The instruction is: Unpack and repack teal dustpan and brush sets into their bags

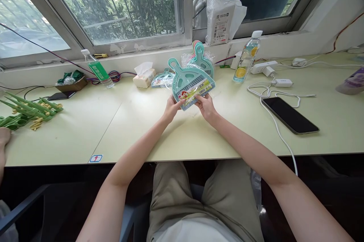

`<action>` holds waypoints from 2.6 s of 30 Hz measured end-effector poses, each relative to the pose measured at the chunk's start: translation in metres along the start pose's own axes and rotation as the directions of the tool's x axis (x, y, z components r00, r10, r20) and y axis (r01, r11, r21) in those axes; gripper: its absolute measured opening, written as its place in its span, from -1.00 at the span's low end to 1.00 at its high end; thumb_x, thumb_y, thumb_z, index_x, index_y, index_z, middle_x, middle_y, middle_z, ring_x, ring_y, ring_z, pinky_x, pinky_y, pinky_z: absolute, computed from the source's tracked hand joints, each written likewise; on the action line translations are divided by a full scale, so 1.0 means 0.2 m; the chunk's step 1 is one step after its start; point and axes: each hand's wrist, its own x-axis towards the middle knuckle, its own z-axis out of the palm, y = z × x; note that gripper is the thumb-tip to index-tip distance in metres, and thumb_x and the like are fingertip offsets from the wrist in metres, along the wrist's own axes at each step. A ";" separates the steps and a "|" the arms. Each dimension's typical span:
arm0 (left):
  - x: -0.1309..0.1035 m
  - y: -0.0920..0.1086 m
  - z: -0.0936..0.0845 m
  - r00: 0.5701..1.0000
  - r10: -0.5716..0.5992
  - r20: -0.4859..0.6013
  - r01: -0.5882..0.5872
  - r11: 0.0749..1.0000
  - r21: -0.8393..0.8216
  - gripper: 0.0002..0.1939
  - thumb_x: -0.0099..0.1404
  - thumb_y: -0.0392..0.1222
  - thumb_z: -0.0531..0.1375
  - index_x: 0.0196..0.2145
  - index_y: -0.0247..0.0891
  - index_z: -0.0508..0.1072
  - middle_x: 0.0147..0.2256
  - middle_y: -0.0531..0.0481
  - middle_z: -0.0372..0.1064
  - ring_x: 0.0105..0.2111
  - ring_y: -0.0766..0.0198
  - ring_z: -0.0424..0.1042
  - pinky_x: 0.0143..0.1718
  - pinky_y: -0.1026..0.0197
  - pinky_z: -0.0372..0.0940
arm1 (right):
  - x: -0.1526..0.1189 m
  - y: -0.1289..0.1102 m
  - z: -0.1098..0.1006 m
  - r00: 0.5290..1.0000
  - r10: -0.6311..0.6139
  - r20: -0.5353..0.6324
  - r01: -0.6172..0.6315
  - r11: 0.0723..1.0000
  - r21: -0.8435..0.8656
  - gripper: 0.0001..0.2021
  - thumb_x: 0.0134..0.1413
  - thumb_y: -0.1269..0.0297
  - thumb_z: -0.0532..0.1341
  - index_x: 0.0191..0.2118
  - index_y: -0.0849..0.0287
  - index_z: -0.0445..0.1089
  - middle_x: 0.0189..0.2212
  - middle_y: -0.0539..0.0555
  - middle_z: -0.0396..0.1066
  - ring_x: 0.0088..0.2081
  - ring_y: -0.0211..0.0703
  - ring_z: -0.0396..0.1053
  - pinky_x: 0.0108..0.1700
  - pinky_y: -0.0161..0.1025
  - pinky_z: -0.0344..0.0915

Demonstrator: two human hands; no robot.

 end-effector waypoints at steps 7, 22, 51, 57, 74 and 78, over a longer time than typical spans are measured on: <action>-0.01 -0.01 0.00 1.000 -0.005 0.023 0.005 1.000 -0.008 -0.42 0.00 0.02 0.37 -0.07 -0.19 0.30 -0.11 -0.08 0.46 -0.21 0.11 0.50 -0.23 0.04 0.43 | 0.02 -0.01 -0.02 0.999 -0.003 0.043 0.004 1.000 -0.024 -0.68 -0.17 0.38 0.38 -0.25 0.09 0.31 -0.20 0.00 0.53 -0.08 -0.07 0.50 0.00 -0.05 0.48; -0.01 0.02 0.01 0.998 -0.043 0.051 0.050 0.988 -0.147 -0.35 0.04 -0.16 0.34 0.05 -0.12 0.16 0.00 -0.09 0.40 -0.16 -0.06 0.53 -0.16 -0.24 0.47 | 0.10 -0.05 -0.06 0.988 0.134 0.083 -0.128 0.989 -0.078 -0.87 0.00 0.31 0.29 -0.29 0.14 0.36 -0.38 0.03 0.55 -0.34 -0.11 0.53 -0.02 0.00 0.49; 0.07 0.04 -0.12 0.994 -0.102 -0.037 0.096 0.986 -0.137 -0.38 0.00 -0.24 0.21 0.04 -0.12 0.12 -0.04 -0.02 0.39 -0.44 0.27 0.51 -0.64 0.30 0.35 | 0.17 -0.23 -0.25 0.983 -0.186 0.013 0.085 0.385 -0.919 -0.63 0.30 0.18 0.00 -0.33 0.20 0.50 -0.31 0.17 0.56 -0.34 -0.06 0.54 -0.09 -0.06 0.42; 0.10 0.07 -0.19 0.973 -0.218 -0.078 0.195 0.954 -0.226 -0.42 -0.01 -0.28 0.18 0.01 -0.22 0.18 -0.21 -0.05 0.44 -0.49 0.29 0.49 -0.70 0.37 0.22 | 0.17 -0.19 -0.26 0.770 -0.402 0.496 0.563 0.061 -0.824 -0.52 0.12 0.38 0.20 0.17 -0.02 0.29 0.25 0.05 0.23 0.23 0.07 0.21 0.13 0.06 0.30; 0.04 0.04 -0.16 0.900 -0.329 0.286 0.345 0.938 -0.009 -0.58 0.16 -0.26 0.25 -0.05 -0.30 0.24 -0.40 0.01 0.43 -0.50 0.28 0.51 -0.59 0.36 0.33 | 0.19 -0.15 -0.25 0.728 -0.622 0.286 0.604 0.385 -0.698 -0.88 0.10 0.15 0.30 -0.37 0.03 0.55 -0.16 0.06 0.53 -0.01 -0.04 0.40 0.12 0.02 0.26; 0.04 0.02 -0.16 0.904 -0.278 0.325 0.287 0.958 0.021 -0.55 0.17 -0.19 0.28 -0.03 -0.29 0.23 -0.33 -0.04 0.45 -0.47 0.26 0.53 -0.55 0.32 0.36 | 0.18 -0.16 -0.25 0.738 -0.624 0.257 0.562 0.357 -0.746 -0.84 0.11 0.14 0.27 -0.37 0.05 0.55 -0.14 0.08 0.51 0.00 -0.01 0.38 0.12 0.02 0.26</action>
